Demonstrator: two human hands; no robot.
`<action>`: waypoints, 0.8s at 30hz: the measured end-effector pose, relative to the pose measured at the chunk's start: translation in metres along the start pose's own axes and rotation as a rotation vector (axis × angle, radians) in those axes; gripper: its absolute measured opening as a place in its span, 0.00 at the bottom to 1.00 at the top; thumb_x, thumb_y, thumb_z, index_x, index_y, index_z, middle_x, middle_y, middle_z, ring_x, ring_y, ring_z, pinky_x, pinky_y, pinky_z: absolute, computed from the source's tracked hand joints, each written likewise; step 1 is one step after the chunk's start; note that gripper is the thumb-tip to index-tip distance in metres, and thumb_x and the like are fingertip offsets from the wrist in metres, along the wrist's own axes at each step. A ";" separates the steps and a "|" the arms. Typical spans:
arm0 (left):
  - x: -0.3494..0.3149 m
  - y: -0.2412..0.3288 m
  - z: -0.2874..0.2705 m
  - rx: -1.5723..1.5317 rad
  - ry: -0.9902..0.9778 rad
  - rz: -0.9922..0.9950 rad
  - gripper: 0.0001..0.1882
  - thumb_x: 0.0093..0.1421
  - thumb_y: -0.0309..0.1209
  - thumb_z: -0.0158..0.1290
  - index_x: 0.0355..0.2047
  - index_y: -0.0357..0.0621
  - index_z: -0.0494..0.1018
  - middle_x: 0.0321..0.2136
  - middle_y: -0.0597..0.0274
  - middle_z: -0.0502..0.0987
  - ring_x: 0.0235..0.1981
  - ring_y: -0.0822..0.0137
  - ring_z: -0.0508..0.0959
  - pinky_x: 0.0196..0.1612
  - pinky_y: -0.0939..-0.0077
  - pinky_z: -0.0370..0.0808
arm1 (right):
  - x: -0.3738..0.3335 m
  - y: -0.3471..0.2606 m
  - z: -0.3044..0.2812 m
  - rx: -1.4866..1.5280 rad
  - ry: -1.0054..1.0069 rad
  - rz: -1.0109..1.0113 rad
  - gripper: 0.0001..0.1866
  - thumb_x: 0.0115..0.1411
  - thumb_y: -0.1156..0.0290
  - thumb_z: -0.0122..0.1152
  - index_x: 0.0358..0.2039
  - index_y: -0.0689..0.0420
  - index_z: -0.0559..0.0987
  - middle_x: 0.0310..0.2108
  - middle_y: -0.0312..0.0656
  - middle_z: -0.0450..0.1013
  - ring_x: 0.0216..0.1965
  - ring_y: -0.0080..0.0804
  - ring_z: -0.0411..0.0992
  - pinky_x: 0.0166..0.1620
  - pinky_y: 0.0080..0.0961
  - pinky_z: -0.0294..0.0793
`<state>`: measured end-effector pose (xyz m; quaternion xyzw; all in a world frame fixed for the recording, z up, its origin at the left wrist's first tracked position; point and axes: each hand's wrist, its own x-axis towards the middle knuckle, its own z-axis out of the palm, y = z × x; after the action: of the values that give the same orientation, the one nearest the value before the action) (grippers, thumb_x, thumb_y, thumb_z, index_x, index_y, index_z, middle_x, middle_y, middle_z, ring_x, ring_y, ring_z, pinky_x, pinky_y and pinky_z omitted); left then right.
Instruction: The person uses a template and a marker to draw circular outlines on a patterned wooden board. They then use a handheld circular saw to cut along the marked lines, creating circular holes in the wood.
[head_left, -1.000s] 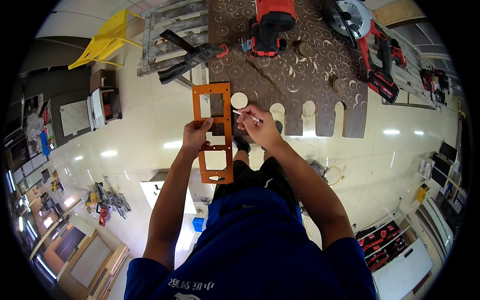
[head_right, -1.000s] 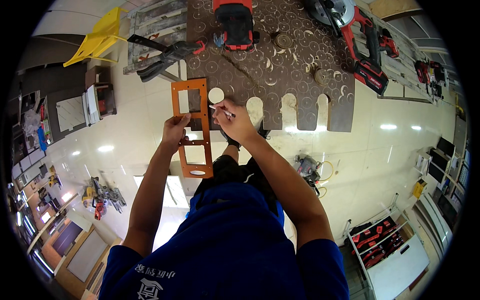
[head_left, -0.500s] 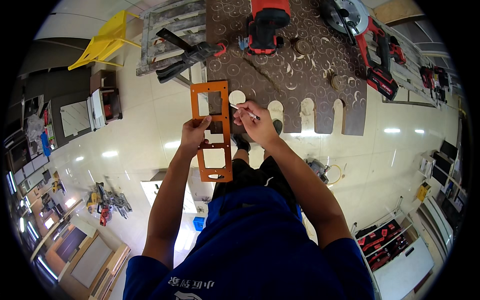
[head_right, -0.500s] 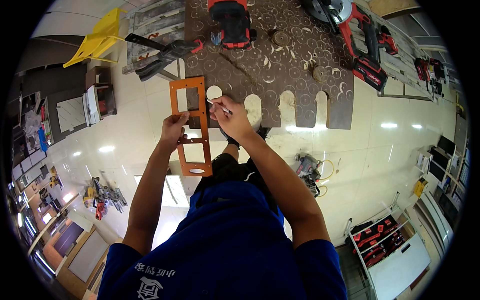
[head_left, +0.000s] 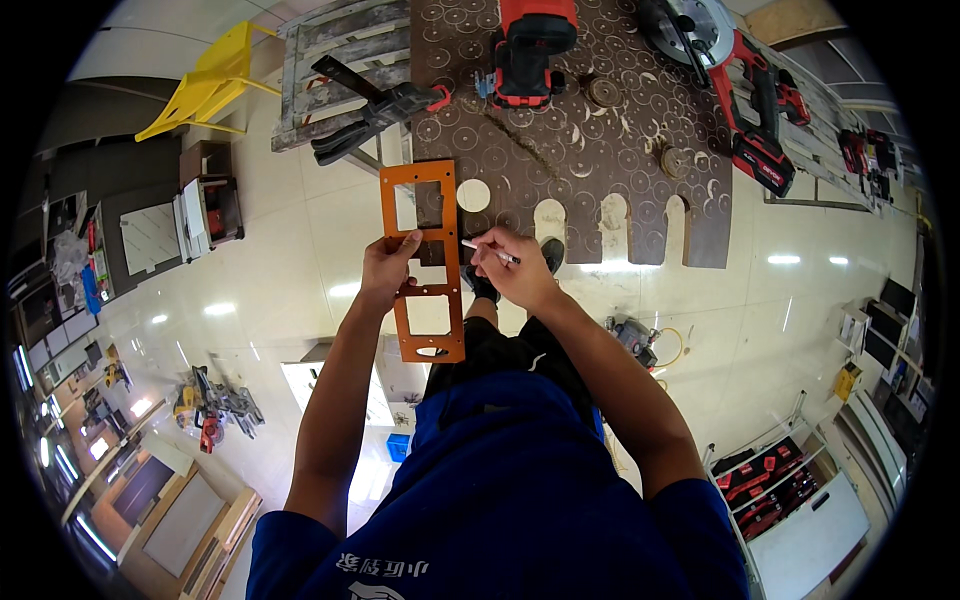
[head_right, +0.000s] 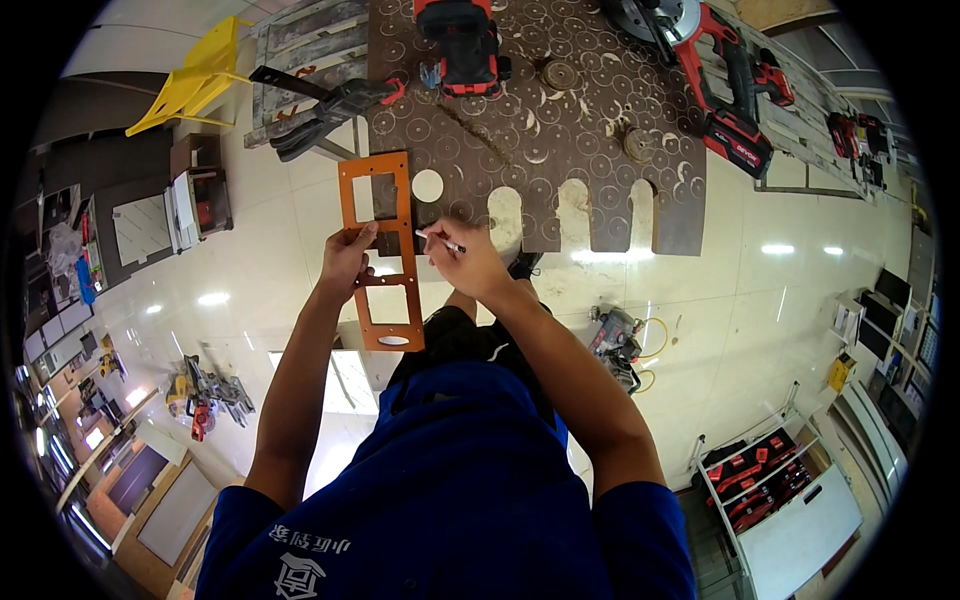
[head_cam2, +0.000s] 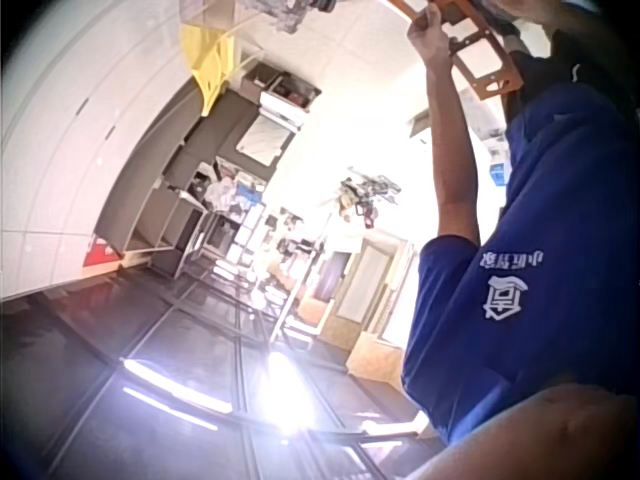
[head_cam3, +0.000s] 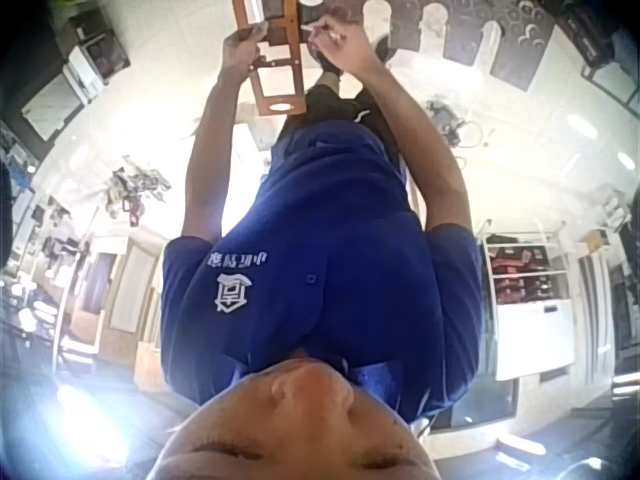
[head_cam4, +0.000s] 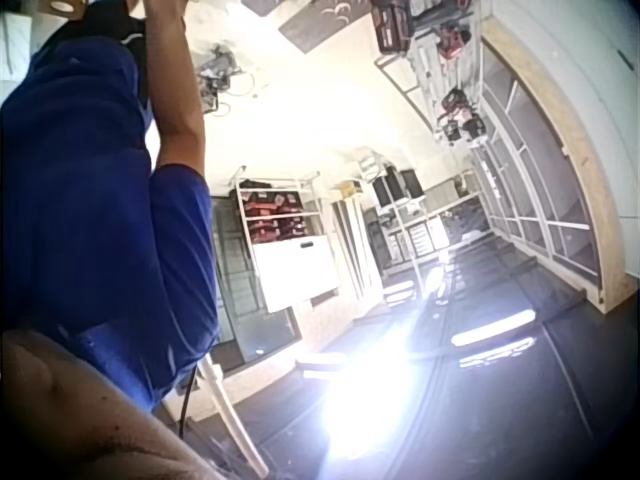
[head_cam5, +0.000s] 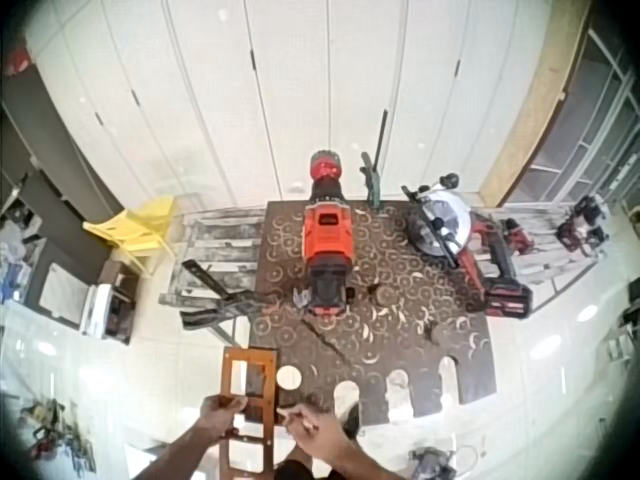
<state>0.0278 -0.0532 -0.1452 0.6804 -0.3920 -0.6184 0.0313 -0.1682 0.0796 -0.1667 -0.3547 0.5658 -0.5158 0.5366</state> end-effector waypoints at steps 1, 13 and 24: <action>0.003 -0.003 -0.002 0.001 -0.001 0.008 0.24 0.61 0.51 0.63 0.35 0.40 0.74 0.14 0.71 0.63 0.13 0.74 0.70 0.17 0.72 0.82 | -0.002 0.001 0.000 -0.023 -0.010 -0.012 0.07 0.69 0.76 0.54 0.42 0.66 0.76 0.31 0.40 0.78 0.30 0.20 0.77 0.36 0.18 0.79; -0.003 0.003 0.000 0.001 -0.002 -0.028 0.24 0.61 0.50 0.63 0.37 0.40 0.74 0.16 0.71 0.64 0.14 0.74 0.70 0.17 0.70 0.82 | 0.005 -0.004 0.005 0.044 0.061 0.020 0.07 0.67 0.75 0.56 0.40 0.66 0.78 0.28 0.41 0.78 0.29 0.22 0.79 0.33 0.21 0.79; 0.000 -0.002 -0.001 -0.025 -0.013 0.029 0.24 0.61 0.50 0.63 0.37 0.40 0.75 0.16 0.71 0.65 0.13 0.75 0.70 0.18 0.73 0.82 | -0.016 -0.001 0.007 -0.014 0.036 -0.021 0.06 0.66 0.76 0.56 0.40 0.66 0.77 0.26 0.42 0.79 0.29 0.23 0.80 0.33 0.22 0.80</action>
<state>0.0302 -0.0520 -0.1462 0.6701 -0.3942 -0.6272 0.0465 -0.1586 0.0927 -0.1611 -0.3552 0.5752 -0.5237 0.5184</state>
